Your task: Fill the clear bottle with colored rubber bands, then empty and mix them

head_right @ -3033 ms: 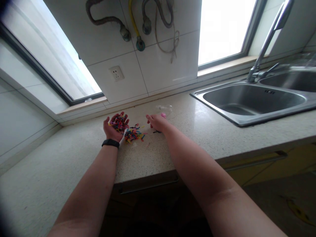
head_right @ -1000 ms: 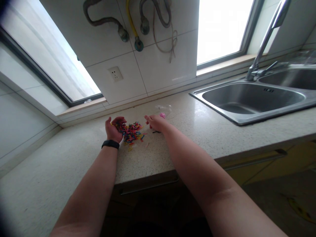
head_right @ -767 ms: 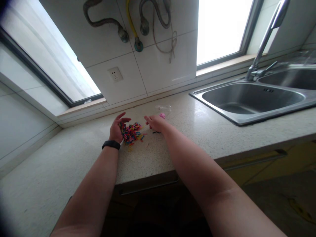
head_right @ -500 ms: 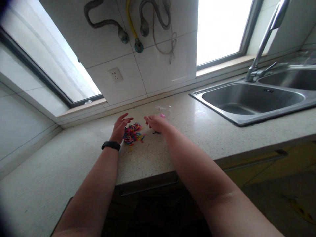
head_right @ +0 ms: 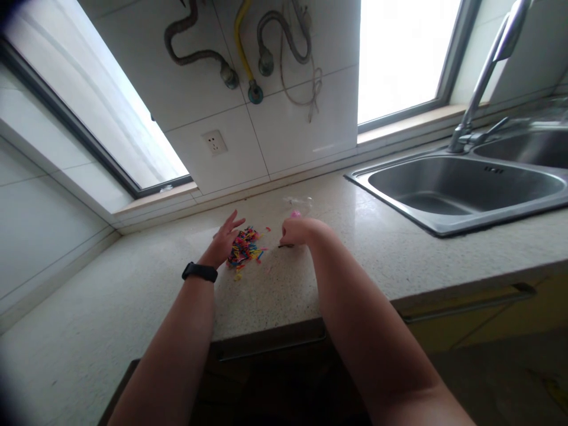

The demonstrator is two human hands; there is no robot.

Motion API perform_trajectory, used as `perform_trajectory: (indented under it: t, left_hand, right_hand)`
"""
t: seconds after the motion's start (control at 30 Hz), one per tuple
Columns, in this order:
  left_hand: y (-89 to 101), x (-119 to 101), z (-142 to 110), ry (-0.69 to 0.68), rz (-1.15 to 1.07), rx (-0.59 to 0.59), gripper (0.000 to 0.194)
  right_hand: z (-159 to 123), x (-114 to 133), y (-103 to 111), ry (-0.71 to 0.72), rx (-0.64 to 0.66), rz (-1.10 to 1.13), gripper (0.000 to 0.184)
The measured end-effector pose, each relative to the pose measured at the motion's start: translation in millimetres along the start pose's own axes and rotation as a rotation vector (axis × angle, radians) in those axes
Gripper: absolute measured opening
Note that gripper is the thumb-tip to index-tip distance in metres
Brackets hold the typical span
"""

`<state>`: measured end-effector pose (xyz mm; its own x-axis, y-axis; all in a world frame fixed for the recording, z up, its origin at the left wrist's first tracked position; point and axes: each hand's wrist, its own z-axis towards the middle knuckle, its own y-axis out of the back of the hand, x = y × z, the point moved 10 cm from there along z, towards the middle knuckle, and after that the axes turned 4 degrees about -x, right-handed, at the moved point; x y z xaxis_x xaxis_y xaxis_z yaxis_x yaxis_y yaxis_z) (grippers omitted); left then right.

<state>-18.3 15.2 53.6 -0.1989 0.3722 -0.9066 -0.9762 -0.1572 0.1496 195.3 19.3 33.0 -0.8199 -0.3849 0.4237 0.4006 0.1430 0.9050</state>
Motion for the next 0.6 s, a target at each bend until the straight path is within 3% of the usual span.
perform_trajectory:
  t: [0.1,0.17,0.3,0.43,0.53,0.6]
  left_hand:
    - [4.0,-4,1,-0.077,0.266,-0.023,0.032]
    - [8.0,-3,2,-0.08,0.36,-0.059,0.036]
    - [10.7,-12,-1,-0.163,0.418,-0.104,0.054]
    - [18.5,-27,-8,-0.241,0.368,-0.166,0.058]
    - [15.8,-42,-12,-0.243,0.429,-0.158,0.054]
    - [0.2,-57,-21,-0.263,0.576,-0.091,0.049]
  right_hand:
    - [-1,-7,-19,-0.06,0.13,0.036,0.011]
    - [1,0,-26,-0.031,0.154,0.063,0.015]
    - [8,38,-18,0.19,-0.039,0.085,0.018]
    - [10,66,-24,0.352,-0.093,0.202,0.025]
    - [16,60,-13,0.364,-0.221,0.416,0.022]
    - [20,47,-2,0.341,-0.338,0.484,0.021]
